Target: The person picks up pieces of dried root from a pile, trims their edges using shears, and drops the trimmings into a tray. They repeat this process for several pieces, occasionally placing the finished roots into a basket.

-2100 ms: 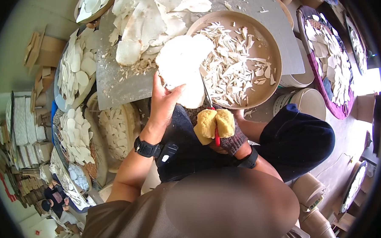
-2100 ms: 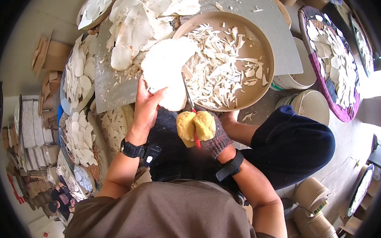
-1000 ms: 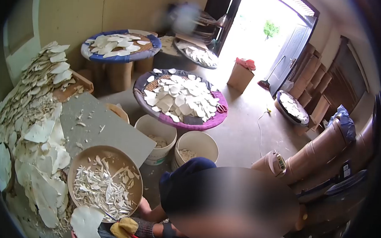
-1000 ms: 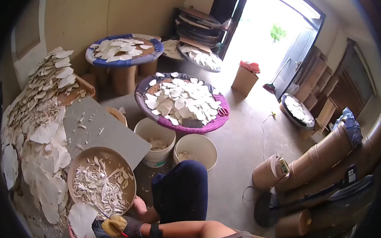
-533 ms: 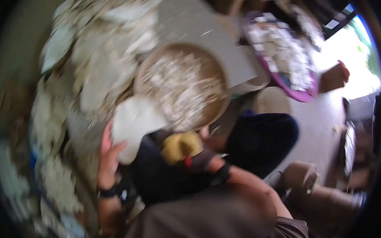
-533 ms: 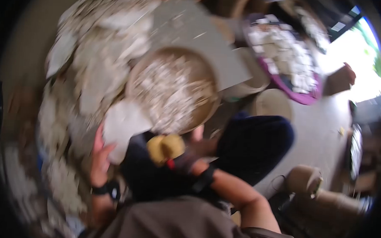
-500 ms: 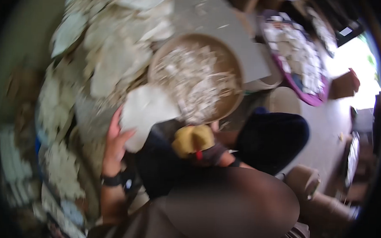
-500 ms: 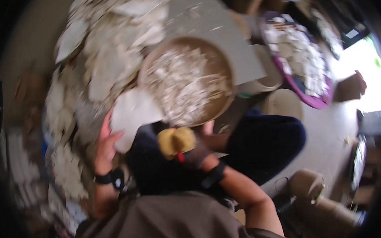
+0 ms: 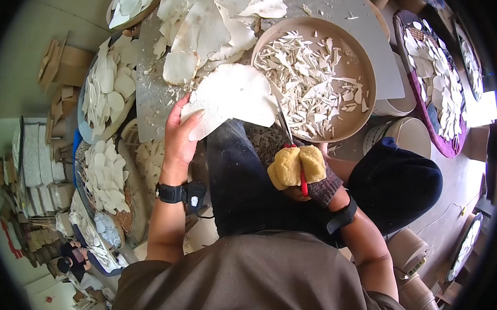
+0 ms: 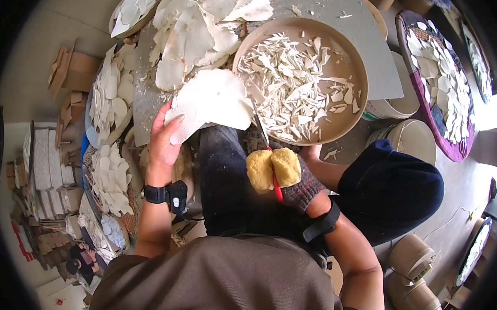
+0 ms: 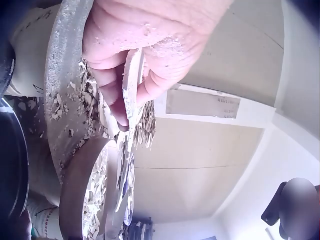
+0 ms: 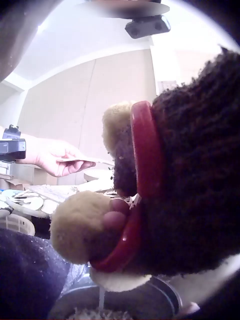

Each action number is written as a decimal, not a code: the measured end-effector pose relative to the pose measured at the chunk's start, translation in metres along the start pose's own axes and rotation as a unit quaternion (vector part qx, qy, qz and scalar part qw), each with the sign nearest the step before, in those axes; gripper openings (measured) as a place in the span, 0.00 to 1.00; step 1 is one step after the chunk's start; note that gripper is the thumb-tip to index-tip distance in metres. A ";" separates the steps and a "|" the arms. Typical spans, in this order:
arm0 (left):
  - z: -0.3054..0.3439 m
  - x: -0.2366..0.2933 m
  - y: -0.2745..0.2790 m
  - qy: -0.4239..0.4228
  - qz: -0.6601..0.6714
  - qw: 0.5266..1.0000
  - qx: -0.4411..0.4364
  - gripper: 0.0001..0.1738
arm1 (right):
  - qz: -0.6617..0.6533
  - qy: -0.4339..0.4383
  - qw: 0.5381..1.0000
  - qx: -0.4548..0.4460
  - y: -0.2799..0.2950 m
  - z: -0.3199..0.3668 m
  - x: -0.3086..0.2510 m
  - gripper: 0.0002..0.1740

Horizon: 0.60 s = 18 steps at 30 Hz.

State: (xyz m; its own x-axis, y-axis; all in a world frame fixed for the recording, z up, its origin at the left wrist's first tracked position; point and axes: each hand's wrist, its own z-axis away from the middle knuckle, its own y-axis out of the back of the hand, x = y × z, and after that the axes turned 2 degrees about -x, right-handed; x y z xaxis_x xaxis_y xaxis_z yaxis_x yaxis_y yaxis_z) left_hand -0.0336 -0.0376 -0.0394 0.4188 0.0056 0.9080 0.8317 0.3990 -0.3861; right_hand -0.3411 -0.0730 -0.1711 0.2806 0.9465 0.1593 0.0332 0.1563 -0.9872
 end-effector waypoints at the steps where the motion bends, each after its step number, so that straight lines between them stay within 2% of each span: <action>1: -0.001 0.000 0.001 -0.003 0.000 1.000 -0.002 0.29 | 0.068 0.007 0.998 -0.007 -0.005 -0.001 0.002 0.45; 3: -0.005 0.006 0.006 0.009 -0.020 1.000 -0.009 0.29 | 0.248 0.028 0.968 -0.004 -0.018 -0.001 0.008 0.34; 5: -0.007 0.011 0.004 0.014 -0.040 0.999 -0.012 0.29 | 0.466 0.076 0.881 0.036 -0.040 -0.001 0.015 0.22; 6: -0.007 0.015 0.002 0.012 -0.051 0.999 -0.012 0.29 | 0.568 0.108 0.813 0.066 -0.050 -0.001 0.018 0.17; 8: -0.007 0.012 0.002 0.001 -0.039 0.999 0.007 0.26 | 0.643 0.134 0.746 0.107 -0.063 -0.006 0.023 0.11; 9: -0.004 0.007 0.003 0.000 0.046 0.999 0.030 0.25 | 0.678 0.143 0.709 0.130 -0.069 -0.008 0.026 0.09; 11: 0.005 -0.002 -0.002 -0.002 0.212 0.974 0.077 0.24 | 0.729 0.167 0.650 0.136 -0.096 -0.009 0.030 0.09; 13: 0.019 -0.013 -0.022 0.076 0.221 0.967 0.102 0.20 | 0.819 0.199 0.531 0.093 -0.092 -0.012 0.027 0.11; 14: 0.020 -0.020 -0.025 0.094 0.190 0.974 0.076 0.19 | 0.856 0.211 0.466 0.070 -0.090 -0.014 0.026 0.13; 15: 0.022 -0.027 -0.027 0.112 0.160 0.980 0.051 0.18 | 0.866 0.207 0.450 0.067 -0.090 -0.016 0.026 0.14; 17: 0.019 -0.032 -0.033 0.114 0.124 0.984 0.054 0.17 | 0.886 0.197 0.415 0.060 -0.088 -0.018 0.028 0.17; 18: 0.016 -0.032 -0.036 0.115 0.107 0.986 0.053 0.16 | 0.872 0.197 0.444 0.067 -0.087 -0.018 0.027 0.17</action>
State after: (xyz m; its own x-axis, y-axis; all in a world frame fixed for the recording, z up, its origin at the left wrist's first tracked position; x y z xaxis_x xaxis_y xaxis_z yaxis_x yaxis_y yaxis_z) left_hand -0.0825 -0.0377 -0.0523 0.6621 -0.1028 0.7423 0.6774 0.5057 -0.5342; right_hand -0.3193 -0.0658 -0.0810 -0.0855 -0.4571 -0.8853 -0.6133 -0.6761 0.4083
